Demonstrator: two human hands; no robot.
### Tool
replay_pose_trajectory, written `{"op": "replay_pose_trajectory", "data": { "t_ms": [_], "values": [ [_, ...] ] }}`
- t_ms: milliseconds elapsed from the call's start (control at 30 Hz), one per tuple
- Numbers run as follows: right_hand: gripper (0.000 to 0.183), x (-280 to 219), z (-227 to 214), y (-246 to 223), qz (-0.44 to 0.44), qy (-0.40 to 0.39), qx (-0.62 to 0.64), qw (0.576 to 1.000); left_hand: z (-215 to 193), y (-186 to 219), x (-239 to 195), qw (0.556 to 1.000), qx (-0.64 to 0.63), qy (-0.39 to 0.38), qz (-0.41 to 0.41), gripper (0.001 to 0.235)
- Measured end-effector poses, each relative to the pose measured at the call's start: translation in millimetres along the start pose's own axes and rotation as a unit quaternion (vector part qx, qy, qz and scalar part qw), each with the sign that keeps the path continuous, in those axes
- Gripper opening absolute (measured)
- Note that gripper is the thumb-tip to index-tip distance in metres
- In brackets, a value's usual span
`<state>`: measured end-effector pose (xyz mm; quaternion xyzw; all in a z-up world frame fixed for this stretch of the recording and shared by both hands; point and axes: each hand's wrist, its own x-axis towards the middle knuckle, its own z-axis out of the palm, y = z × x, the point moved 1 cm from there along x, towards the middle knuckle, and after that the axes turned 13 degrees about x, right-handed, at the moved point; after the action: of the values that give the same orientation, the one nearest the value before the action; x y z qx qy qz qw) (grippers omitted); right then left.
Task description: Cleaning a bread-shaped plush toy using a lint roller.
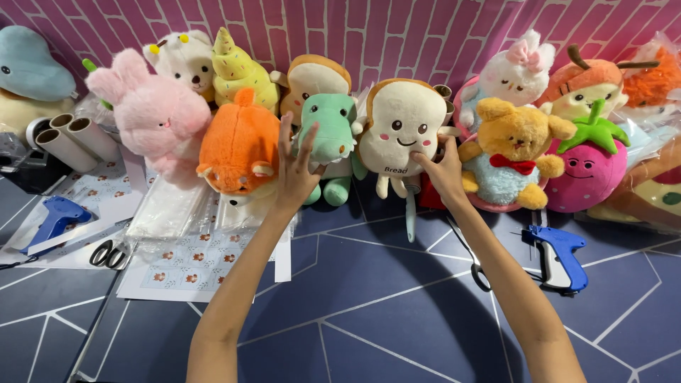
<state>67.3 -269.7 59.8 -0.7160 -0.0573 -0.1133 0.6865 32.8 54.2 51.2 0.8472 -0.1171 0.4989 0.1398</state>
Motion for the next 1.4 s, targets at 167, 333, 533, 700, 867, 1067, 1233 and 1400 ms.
{"op": "replay_pose_trajectory", "data": {
  "t_ms": [167, 333, 533, 700, 867, 1067, 1233, 1400],
  "values": [
    [0.062, 0.0, 2.3, 0.4, -0.001, -0.002, 0.001, 1.000, -3.7, -7.9, 6.2, 0.999, 0.023, -0.026, 0.039, 0.089],
    [0.061, 1.6, 11.3, -13.5, -0.006, 0.001, -0.025, 1.000, -2.5, -5.5, 5.0, 0.996, 0.064, 0.020, 0.053, 0.079],
    [0.061, 4.2, 16.3, -10.9, -0.005, 0.005, -0.047, 0.999, 0.7, -13.7, 9.5, 0.998, 0.048, 0.024, 0.033, 0.089],
    [0.058, 2.1, 5.9, -5.2, -0.024, 0.001, -0.044, 0.999, -16.3, -5.3, 14.3, 0.996, 0.075, -0.026, 0.032, 0.094],
    [0.059, -32.3, -8.1, -30.2, -0.041, -0.007, -0.062, 0.997, -23.8, -2.5, 9.9, 0.997, 0.047, -0.055, 0.039, 0.091],
    [0.062, -77.8, -26.8, -38.2, -0.022, -0.017, -0.079, 0.997, -51.0, 21.6, 2.7, 0.998, 0.043, 0.028, 0.043, 0.072],
    [0.065, -104.6, -21.9, -38.1, 0.008, -0.036, -0.081, 0.996, -42.0, 54.3, -54.6, 0.980, 0.075, 0.138, 0.126, 0.049],
    [0.062, -130.1, -23.6, -21.8, 0.044, -0.083, -0.081, 0.992, -80.8, 91.5, -86.8, 0.880, -0.273, -0.304, -0.242, 0.093]
  ]
}}
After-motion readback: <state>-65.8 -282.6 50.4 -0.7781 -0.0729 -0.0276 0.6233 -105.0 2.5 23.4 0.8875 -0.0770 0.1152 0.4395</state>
